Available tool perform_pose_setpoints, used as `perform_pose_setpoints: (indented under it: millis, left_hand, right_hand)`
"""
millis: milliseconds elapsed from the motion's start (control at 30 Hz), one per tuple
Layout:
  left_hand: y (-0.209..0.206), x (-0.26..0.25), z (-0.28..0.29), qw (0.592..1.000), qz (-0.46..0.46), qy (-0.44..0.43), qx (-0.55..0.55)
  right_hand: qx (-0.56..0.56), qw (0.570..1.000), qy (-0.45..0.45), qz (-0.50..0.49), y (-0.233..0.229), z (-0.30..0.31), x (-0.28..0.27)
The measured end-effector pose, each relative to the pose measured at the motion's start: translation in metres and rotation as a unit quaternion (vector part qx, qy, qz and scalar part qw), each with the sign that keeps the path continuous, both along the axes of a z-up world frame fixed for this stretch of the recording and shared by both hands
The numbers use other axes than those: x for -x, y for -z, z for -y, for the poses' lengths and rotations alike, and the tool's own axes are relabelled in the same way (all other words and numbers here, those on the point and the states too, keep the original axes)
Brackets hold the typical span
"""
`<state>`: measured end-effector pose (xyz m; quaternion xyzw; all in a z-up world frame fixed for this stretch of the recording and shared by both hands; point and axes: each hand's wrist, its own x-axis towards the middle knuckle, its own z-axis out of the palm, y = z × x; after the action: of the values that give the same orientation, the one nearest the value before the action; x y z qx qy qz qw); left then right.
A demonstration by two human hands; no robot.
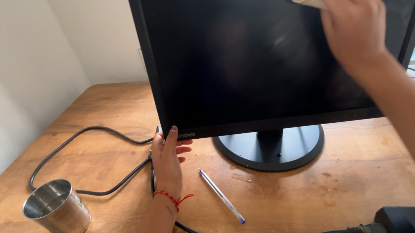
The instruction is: The person wipes a computer monitor screen with a cloth, repeatedly dipping the cloth into a metal cup of water and wiping the screen surface in circular and linear motions.
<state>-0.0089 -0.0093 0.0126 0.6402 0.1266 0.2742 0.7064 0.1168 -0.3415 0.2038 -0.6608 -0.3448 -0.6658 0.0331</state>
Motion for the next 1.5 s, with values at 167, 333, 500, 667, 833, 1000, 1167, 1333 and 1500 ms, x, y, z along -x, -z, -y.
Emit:
perform_pose_setpoints:
  millis: [167, 333, 500, 667, 833, 1000, 1167, 1333, 1500]
  left_hand:
    - [0.000, -0.002, -0.001, 1.000, -0.006, 0.001, 0.000]
    - [0.001, -0.003, -0.001, 1.000, -0.012, -0.004, -0.003]
    - [-0.002, -0.001, 0.000, 1.000, -0.024, -0.005, -0.019]
    - [-0.003, 0.002, 0.002, 0.999, -0.033, -0.005, -0.019]
    - [-0.004, 0.002, 0.003, 1.000, -0.026, -0.002, -0.014]
    - [-0.003, 0.002, 0.003, 1.000, -0.025, -0.004, -0.016]
    - [-0.004, 0.002, 0.003, 0.999, -0.030, -0.002, -0.013]
    - [-0.001, 0.000, 0.001, 1.000, -0.020, -0.001, -0.018]
    - [0.000, 0.000, 0.001, 1.000, -0.027, -0.005, -0.015]
  right_hand:
    - [-0.033, 0.997, -0.056, -0.041, 0.036, -0.029, -0.002]
    - [0.089, 0.993, -0.077, -0.025, 0.086, -0.046, 0.032]
    - [0.157, 0.980, -0.118, -0.043, 0.099, -0.049, 0.050]
    - [0.190, 0.926, -0.234, -0.228, 0.103, -0.055, 0.060]
    - [0.017, 0.847, -0.378, -0.372, 0.090, -0.055, 0.056]
    - [-0.138, 0.932, -0.232, -0.241, 0.065, -0.044, 0.040]
    - [-0.234, 0.924, -0.210, -0.217, 0.044, -0.028, 0.032]
    - [-0.293, 0.855, -0.256, -0.343, 0.034, -0.015, 0.026]
    - [-0.160, 0.934, -0.178, -0.267, 0.037, -0.017, 0.034]
